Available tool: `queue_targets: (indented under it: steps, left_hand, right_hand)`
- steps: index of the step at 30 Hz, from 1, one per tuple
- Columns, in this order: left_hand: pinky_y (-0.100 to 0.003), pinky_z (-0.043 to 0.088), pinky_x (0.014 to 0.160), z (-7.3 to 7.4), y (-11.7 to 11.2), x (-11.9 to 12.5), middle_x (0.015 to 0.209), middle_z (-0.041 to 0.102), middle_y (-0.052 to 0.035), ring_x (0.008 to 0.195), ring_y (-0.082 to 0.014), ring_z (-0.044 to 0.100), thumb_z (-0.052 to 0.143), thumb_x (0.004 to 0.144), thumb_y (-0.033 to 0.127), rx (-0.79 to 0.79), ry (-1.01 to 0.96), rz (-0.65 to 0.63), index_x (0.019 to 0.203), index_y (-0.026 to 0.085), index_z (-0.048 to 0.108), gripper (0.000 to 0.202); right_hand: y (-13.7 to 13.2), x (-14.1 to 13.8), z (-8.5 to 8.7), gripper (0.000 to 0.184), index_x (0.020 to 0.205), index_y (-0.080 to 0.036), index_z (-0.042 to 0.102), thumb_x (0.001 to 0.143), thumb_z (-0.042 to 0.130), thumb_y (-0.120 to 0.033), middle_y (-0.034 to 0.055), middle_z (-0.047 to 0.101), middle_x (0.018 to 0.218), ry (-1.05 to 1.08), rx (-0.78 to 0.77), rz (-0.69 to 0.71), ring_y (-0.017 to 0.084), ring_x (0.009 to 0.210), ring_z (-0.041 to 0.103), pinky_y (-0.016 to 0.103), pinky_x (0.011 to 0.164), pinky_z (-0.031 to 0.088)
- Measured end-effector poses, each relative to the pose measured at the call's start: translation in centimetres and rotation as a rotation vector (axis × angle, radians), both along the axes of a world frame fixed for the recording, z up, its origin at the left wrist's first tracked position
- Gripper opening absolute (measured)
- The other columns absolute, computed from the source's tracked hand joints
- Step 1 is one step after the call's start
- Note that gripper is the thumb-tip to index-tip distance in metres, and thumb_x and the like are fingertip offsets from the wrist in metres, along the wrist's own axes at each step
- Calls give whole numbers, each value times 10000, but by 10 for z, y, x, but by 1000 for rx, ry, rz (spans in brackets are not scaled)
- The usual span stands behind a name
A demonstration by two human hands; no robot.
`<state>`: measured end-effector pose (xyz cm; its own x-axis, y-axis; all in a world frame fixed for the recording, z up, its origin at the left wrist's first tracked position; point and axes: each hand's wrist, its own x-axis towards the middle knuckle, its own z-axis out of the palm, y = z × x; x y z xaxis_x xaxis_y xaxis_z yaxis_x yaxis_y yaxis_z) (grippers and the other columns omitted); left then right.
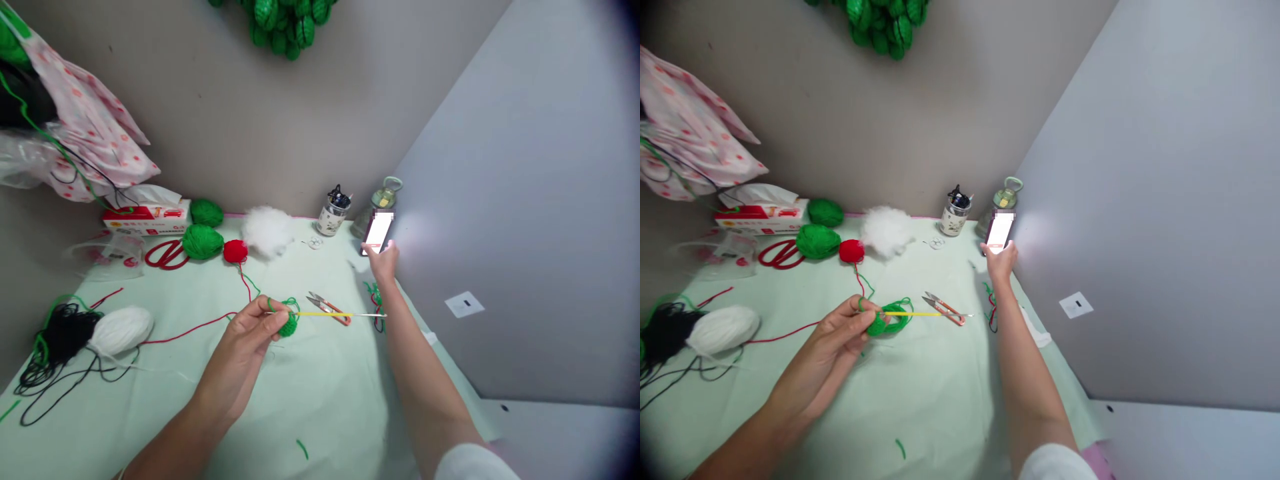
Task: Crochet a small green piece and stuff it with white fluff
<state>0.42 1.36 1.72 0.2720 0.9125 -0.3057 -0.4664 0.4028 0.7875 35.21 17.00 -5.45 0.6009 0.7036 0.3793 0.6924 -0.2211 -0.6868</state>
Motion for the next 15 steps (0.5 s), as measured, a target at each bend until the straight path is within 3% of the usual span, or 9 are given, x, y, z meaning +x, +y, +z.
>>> queue_targets:
  steps: [2, 4, 6, 11, 15]
  left_hand:
    - [-275, 368, 744, 0, 0, 0, 778, 590, 6, 776, -160, 478, 845, 803, 359, -1, -2, -8, 792, 221, 728, 181]
    - [-269, 369, 746, 0, 0, 0, 778, 584, 9, 776, -157, 471, 847, 804, 358, -8, -7, -17, 791, 224, 726, 181]
    - [-264, 369, 747, 0, 1, 0, 778, 579, 10, 781, -156, 467, 847, 808, 354, -11, -10, -24, 791, 226, 725, 177]
    - [-261, 364, 737, 1, 1, -1, 769, 570, 12, 771, -154, 455, 846, 812, 357, -13, -20, -35, 797, 233, 732, 169]
    - [-267, 375, 747, 3, 0, -2, 796, 581, 9, 769, -151, 460, 861, 794, 353, -13, -39, -31, 796, 231, 740, 172]
  right_hand:
    - [19, 24, -3, 819, 1398, -53, 520, 783, 839, -491, 276, 568, 1409, 37, -30, -74, 417, 1341, 520, 579, 1123, 423]
    - [34, 36, -6, 524, 1377, -169, 571, 938, 708, -422, 147, 586, 1431, 59, -48, -116, 324, 1293, 587, 566, 1087, 487]
    - [47, 40, -10, 431, 1361, -190, 593, 982, 663, -385, 118, 602, 1417, 74, -54, -151, 291, 1243, 627, 539, 1039, 542]
    - [64, 46, -17, 414, 1350, -184, 600, 986, 664, -370, 116, 625, 1381, 96, -49, -206, 274, 1190, 657, 507, 990, 580]
    - [66, 53, -17, 395, 1330, -179, 610, 988, 662, -370, 112, 642, 1350, 92, -39, -167, 261, 1154, 672, 487, 963, 594]
